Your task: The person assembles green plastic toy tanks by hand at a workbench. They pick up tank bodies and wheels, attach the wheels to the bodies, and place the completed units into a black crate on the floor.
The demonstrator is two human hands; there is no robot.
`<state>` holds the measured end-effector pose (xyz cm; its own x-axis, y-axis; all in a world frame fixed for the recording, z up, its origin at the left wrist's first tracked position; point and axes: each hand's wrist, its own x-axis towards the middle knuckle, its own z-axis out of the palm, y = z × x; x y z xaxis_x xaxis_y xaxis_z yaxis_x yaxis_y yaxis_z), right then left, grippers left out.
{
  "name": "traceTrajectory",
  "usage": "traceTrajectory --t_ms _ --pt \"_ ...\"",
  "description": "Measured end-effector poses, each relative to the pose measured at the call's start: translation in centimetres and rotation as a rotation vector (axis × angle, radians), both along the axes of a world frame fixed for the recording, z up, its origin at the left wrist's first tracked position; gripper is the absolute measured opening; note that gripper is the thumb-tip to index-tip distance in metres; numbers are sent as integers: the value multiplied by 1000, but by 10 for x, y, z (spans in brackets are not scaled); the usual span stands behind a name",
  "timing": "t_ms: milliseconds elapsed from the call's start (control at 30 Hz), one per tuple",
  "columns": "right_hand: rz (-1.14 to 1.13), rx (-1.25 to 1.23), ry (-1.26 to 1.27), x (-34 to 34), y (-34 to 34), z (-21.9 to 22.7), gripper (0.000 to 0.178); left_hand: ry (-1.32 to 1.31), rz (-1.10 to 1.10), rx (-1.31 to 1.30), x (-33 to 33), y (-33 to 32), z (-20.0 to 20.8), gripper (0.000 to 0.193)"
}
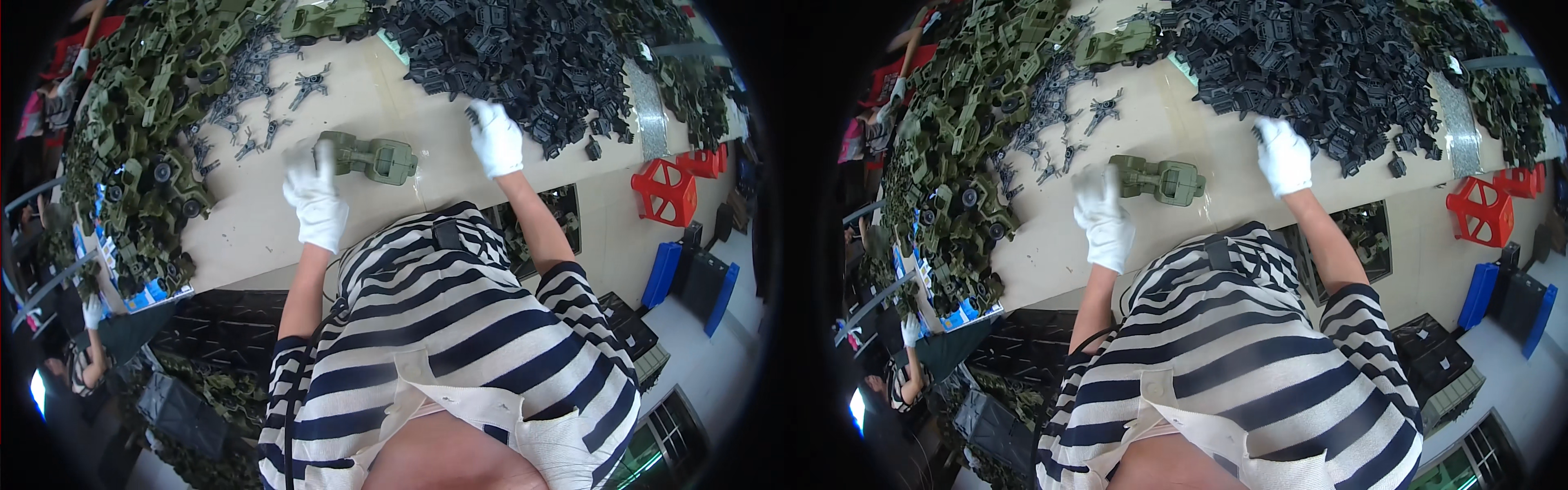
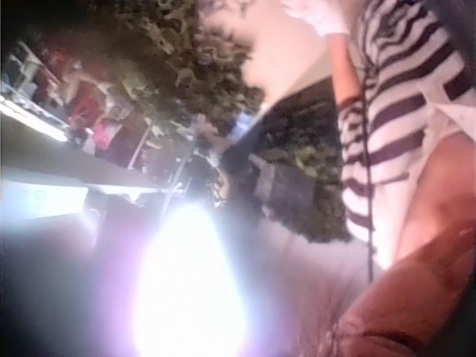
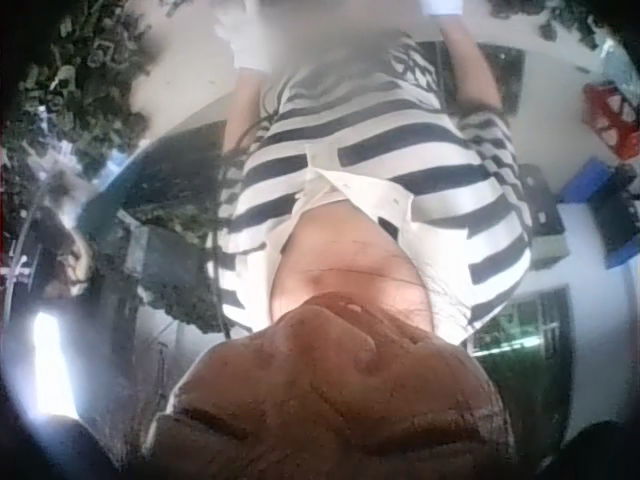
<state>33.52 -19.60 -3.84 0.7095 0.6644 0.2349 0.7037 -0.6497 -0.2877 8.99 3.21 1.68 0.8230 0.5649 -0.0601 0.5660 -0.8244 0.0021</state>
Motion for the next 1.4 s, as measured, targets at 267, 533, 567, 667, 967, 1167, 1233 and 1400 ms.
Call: traceTrajectory --t_ms 267,533,567,667,967,1167,1233,1400 --pt "166 8 51 -42 -29 -6 37 -704 1211 -1165 50 -18 -24 119" --pt "-288 -243 334 -39 42 7 73 -1031 1091 -1222 62 -16 -62 112" --pt "-331 -192 417 -39 43 3 76 -1042 1070 -1221 61 -19 -62 112" --pt "-457 -77 596 -32 45 0 83 -1005 980 -1183 49 -18 -70 111" --pt "-407 -61 718 -20 51 -4 37 -1011 780 -1201 48 -22 -65 101" --pt "-162 617 1088 -12 64 -46 17 -768 491 -1783 26 7 36 84" --pt "-119 654 1133 -18 83 -29 15 -605 448 -1853 24 12 60 79" --pt "220 553 1581 -36 112 42 22 -587 189 -1693 12 12 79 78"
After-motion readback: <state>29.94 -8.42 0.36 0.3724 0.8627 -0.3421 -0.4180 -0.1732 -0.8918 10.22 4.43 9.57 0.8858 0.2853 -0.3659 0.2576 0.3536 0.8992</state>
